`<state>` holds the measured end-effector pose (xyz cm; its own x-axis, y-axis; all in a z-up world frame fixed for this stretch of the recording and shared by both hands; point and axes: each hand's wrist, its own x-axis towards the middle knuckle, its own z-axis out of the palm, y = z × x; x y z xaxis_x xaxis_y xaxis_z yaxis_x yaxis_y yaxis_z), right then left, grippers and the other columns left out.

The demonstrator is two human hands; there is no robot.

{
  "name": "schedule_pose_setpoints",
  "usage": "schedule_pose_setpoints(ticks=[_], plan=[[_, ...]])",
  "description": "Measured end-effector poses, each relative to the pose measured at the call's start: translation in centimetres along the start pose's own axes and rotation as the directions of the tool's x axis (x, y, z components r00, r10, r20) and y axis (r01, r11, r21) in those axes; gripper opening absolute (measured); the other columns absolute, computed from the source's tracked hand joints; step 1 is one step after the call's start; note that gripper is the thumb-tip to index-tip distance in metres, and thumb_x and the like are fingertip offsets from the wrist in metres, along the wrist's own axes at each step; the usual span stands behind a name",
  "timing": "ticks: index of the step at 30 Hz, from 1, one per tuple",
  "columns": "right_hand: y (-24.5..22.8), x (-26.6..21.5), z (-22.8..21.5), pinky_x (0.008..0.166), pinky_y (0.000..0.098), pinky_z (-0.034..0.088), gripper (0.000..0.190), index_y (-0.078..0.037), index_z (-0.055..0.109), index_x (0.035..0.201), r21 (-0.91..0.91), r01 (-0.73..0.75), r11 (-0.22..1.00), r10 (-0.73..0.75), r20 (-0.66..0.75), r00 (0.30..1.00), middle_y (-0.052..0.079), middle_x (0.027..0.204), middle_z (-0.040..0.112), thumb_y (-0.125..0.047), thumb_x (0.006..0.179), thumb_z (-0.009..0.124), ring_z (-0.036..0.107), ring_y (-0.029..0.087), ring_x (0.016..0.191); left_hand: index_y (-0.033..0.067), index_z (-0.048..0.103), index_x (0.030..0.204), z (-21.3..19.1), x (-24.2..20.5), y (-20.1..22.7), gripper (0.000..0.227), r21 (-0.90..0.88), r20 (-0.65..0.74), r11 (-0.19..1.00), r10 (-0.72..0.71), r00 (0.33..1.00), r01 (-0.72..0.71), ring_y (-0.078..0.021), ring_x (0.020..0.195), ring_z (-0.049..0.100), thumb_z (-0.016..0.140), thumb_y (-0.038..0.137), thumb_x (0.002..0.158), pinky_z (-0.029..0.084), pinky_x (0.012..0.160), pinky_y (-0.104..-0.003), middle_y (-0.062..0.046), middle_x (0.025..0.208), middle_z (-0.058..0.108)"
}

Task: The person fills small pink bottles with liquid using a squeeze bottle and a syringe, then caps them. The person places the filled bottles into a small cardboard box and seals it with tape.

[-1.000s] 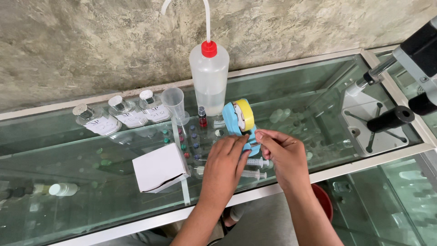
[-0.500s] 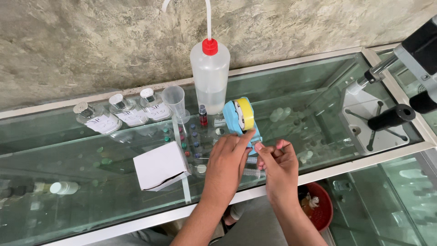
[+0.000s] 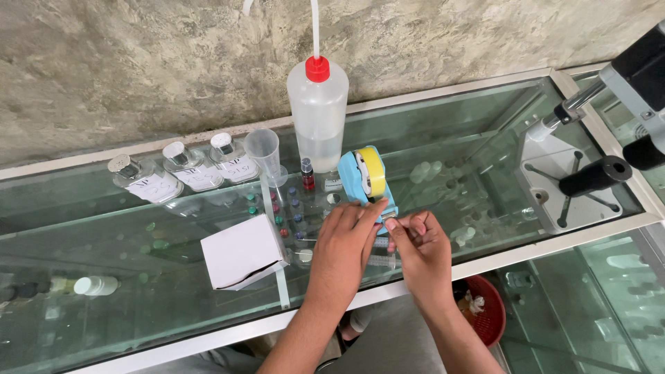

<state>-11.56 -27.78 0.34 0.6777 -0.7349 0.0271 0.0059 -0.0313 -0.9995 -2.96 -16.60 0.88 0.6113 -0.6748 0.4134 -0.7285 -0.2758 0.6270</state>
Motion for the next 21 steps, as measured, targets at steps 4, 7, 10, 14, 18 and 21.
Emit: schedule_pose_setpoints(ticks=[4, 7, 10, 14, 18, 21], plan=[[1.4, 0.4, -0.4, 0.062, 0.0257, 0.048, 0.044, -0.016, 0.034, 0.078, 0.027, 0.051, 0.998, -0.051, -0.018, 0.999, 0.006, 0.073, 0.060, -0.002, 0.099, 0.070, 0.059, 0.014, 0.058, 0.0154, 0.061, 0.139, 0.6, -0.1, -0.5, 0.035, 0.090, -0.057, 0.994, 0.070, 0.996, -0.065, -0.0341, 0.117, 0.064, 0.058, 0.018, 0.104, 0.050, 0.102, -0.049, -0.010, 0.095, 0.064], [1.1, 0.6, -0.7, 0.063, 0.0268, 0.050, 0.044, -0.015, 0.035, 0.075, -0.021, 0.069, 0.997, -0.069, 0.000, 0.998, 0.008, 0.075, 0.063, -0.001, 0.099, 0.070, 0.060, 0.014, 0.059, 0.0157, 0.061, 0.139, 0.5, -0.1, -0.5, 0.035, 0.081, -0.062, 0.994, 0.072, 0.995, -0.067, -0.0342, 0.116, 0.064, 0.058, 0.017, 0.104, 0.051, 0.101, -0.049, -0.010, 0.095, 0.063], [1.0, 0.5, -1.0, 0.061, 0.0289, 0.051, 0.044, -0.013, 0.036, 0.072, -0.124, 0.099, 0.987, -0.097, 0.020, 0.995, 0.010, 0.072, 0.062, 0.001, 0.097, 0.070, 0.062, 0.015, 0.057, 0.0150, 0.060, 0.139, 0.3, -0.2, -0.4, 0.035, 0.065, -0.056, 0.996, 0.071, 0.996, -0.068, -0.0348, 0.116, 0.063, 0.058, 0.019, 0.104, 0.051, 0.101, -0.050, -0.010, 0.097, 0.063], [0.6, 0.7, -1.2, 0.064, 0.0284, 0.053, 0.042, -0.011, 0.038, 0.072, -0.097, 0.097, 0.991, -0.096, 0.015, 0.995, 0.013, 0.077, 0.066, 0.001, 0.096, 0.070, 0.065, 0.016, 0.060, 0.0141, 0.062, 0.137, 0.1, 0.3, -0.5, 0.034, 0.077, -0.085, 0.992, 0.107, 0.991, -0.100, -0.0340, 0.114, 0.065, 0.059, 0.018, 0.104, 0.052, 0.099, -0.049, -0.010, 0.095, 0.063], [0.2, 0.5, -1.3, 0.070, 0.0296, 0.058, 0.035, -0.008, 0.044, 0.079, -0.108, 0.049, 0.993, -0.050, -0.002, 0.999, 0.013, 0.083, 0.073, -0.004, 0.094, 0.076, 0.069, 0.017, 0.068, 0.0145, 0.062, 0.138, 0.0, -0.1, -0.4, 0.034, 0.061, -0.084, 0.995, 0.084, 0.993, -0.079, -0.0324, 0.116, 0.064, 0.058, 0.019, 0.105, 0.052, 0.100, -0.048, -0.009, 0.097, 0.063], [-0.2, 0.0, -1.4, 0.072, 0.0369, 0.061, 0.027, -0.003, 0.052, 0.085, -0.129, 0.090, 0.988, -0.093, -0.018, 0.996, 0.017, 0.084, 0.074, -0.002, 0.091, 0.078, 0.075, 0.023, 0.072, 0.0124, 0.060, 0.140, -0.3, -0.1, 0.1, 0.036, -0.011, -0.095, 0.998, 0.054, 0.994, -0.055, -0.0334, 0.117, 0.064, 0.060, 0.018, 0.104, 0.052, 0.100, -0.050, -0.011, 0.107, 0.067]])
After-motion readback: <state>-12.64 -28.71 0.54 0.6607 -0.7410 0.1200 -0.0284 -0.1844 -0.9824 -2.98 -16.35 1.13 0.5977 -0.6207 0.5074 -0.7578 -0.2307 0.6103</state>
